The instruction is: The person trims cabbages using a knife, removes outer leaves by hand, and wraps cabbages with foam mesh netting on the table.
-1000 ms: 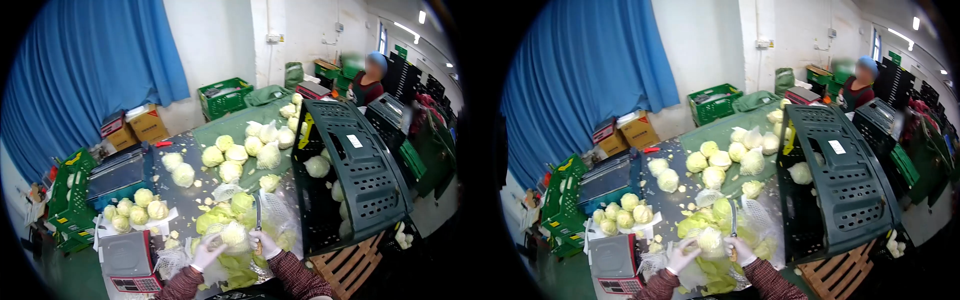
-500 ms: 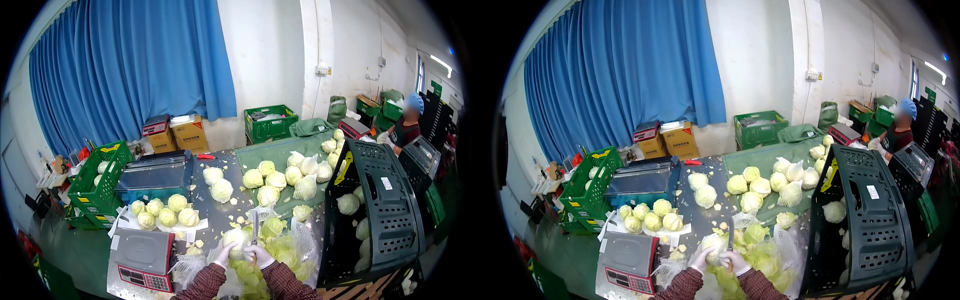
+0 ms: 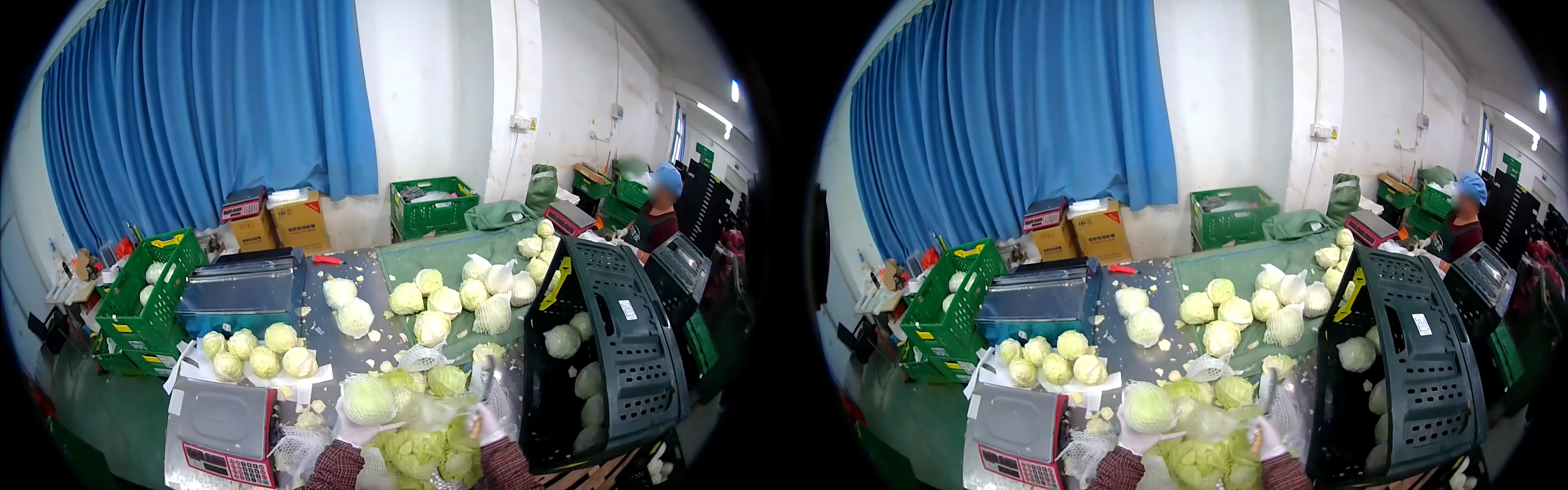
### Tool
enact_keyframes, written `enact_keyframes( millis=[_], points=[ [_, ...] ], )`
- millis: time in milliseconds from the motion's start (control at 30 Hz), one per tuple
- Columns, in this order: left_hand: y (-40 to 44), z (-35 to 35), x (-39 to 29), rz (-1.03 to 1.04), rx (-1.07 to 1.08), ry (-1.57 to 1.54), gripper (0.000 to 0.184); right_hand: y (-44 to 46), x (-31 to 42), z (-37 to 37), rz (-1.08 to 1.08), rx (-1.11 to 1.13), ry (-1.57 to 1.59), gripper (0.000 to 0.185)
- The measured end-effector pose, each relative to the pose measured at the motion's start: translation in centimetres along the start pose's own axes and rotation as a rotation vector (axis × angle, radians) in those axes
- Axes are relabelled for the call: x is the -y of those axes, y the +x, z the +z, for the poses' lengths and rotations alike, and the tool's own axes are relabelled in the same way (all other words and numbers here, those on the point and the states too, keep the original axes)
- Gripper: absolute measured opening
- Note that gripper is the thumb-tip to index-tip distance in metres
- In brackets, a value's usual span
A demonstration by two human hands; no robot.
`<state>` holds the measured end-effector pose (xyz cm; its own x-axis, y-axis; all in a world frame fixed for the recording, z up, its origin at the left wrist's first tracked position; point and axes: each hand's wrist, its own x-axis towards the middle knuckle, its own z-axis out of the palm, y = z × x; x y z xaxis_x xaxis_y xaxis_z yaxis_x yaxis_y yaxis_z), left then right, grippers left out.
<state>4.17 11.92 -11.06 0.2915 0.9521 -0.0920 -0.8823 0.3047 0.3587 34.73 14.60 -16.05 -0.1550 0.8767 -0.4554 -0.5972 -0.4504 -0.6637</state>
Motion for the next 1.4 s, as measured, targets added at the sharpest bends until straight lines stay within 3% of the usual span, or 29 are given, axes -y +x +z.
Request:
enact_keyframes(
  millis=[67,133,200,233,300,333,400,467,500,533,600,633,700,733,800,867,933,1000,1067,1100,1133,1167,1200,1233,1333,1400],
  points=[
    [-1.2,1.7,0.4,-0.018,-0.076,0.043,0.079,-0.6,1.1,-0.9,-0.044,-0.065,0.014,0.014],
    [-1.9,-0.5,1.1,0.029,-0.046,0.113,0.077,-3.2,3.2,2.6,-0.290,-0.426,-0.186,0.007],
    [-2.5,-2.1,1.4,0.081,-0.007,0.184,0.077,-1.8,0.7,1.6,-0.778,-0.456,-0.340,0.024],
    [-3.0,-2.5,1.4,0.101,-0.056,0.318,0.078,-3.5,0.2,4.3,-0.860,-0.304,-0.444,0.030],
    [-3.9,-0.9,1.2,0.172,-0.115,0.626,0.084,-10.2,0.2,11.8,-0.585,-0.114,-0.905,0.040],
    [-4.5,1.6,0.4,0.154,-0.112,0.627,0.084,-10.6,-1.1,13.4,-0.598,-0.065,-0.923,0.038],
    [-5.6,5.4,-0.6,0.414,0.043,1.424,0.086,-10.7,-2.9,14.0,-0.610,-0.034,-0.933,0.037],
    [-5.5,3.2,-0.7,0.496,0.069,1.346,0.088,-9.3,-4.3,13.1,-0.444,0.019,-0.647,0.029],
    [-5.6,2.7,-0.9,0.591,0.079,1.263,0.090,-10.1,-3.2,13.3,-0.193,0.053,-0.467,0.023],
    [-5.9,2.3,-1.0,0.591,0.080,1.267,0.090,-10.4,-3.1,13.7,-0.194,0.054,-0.463,0.023],
    [-6.6,1.8,-1.2,0.273,0.081,0.880,0.089,-10.9,-3.1,14.3,-0.153,0.115,-0.321,0.020],
    [-6.7,0.7,-0.7,0.279,0.081,0.884,0.089,-11.0,-3.2,14.4,-0.155,0.123,-0.321,0.020],
    [-6.4,-1.2,0.6,-0.057,0.161,0.137,0.090,-11.3,-3.4,14.6,0.070,0.358,0.106,0.022],
    [-6.5,-1.2,1.1,-0.053,0.160,0.141,0.090,-11.5,-3.1,14.9,0.072,0.364,0.107,0.022],
    [-6.9,-0.5,2.4,-0.132,-0.252,0.698,0.089,-12.3,-2.3,15.2,0.101,0.476,0.307,0.024],
    [-7.3,0.7,2.2,-0.124,-0.224,0.544,0.087,-11.6,-2.7,14.2,0.105,0.440,0.368,0.021],
    [-7.7,1.9,2.2,-0.111,-0.195,0.388,0.086,-11.5,-3.2,13.2,0.148,0.692,0.464,0.019],
    [-8.2,2.5,2.4,0.026,0.107,0.111,0.075,-12.2,-3.9,13.1,0.118,0.713,0.452,0.018],
    [-8.3,2.2,3.0,0.040,0.081,0.049,0.070,-12.6,-3.7,12.3,0.165,0.459,0.329,0.018],
    [-8.2,2.7,3.2,0.043,0.061,-0.014,0.064,-12.1,-3.5,12.1,0.192,0.658,0.520,0.012],
    [-8.3,3.2,3.4,0.052,0.061,-0.013,0.064,-12.1,-3.4,11.8,0.197,0.665,0.515,0.012],
    [-8.4,3.8,3.6,0.159,0.046,0.413,0.061,-12.4,-3.2,11.7,0.177,0.351,0.355,0.013],
    [-8.4,3.7,3.7,0.210,0.042,0.625,0.059,-12.8,-2.5,12.0,0.150,0.036,0.192,0.019],
    [-8.4,3.7,3.7,0.264,0.028,0.836,0.057,-12.4,-2.9,10.3,0.165,0.139,0.162,0.029],
    [-7.5,-1.0,5.6,0.080,-0.024,0.415,0.050,-11.4,-3.7,10.1,0.178,0.101,0.158,0.031],
    [-6.9,-3.4,6.7,0.102,-0.028,0.326,0.059,-9.1,-6.7,6.7,0.205,0.209,0.144,0.034]
  ],
)
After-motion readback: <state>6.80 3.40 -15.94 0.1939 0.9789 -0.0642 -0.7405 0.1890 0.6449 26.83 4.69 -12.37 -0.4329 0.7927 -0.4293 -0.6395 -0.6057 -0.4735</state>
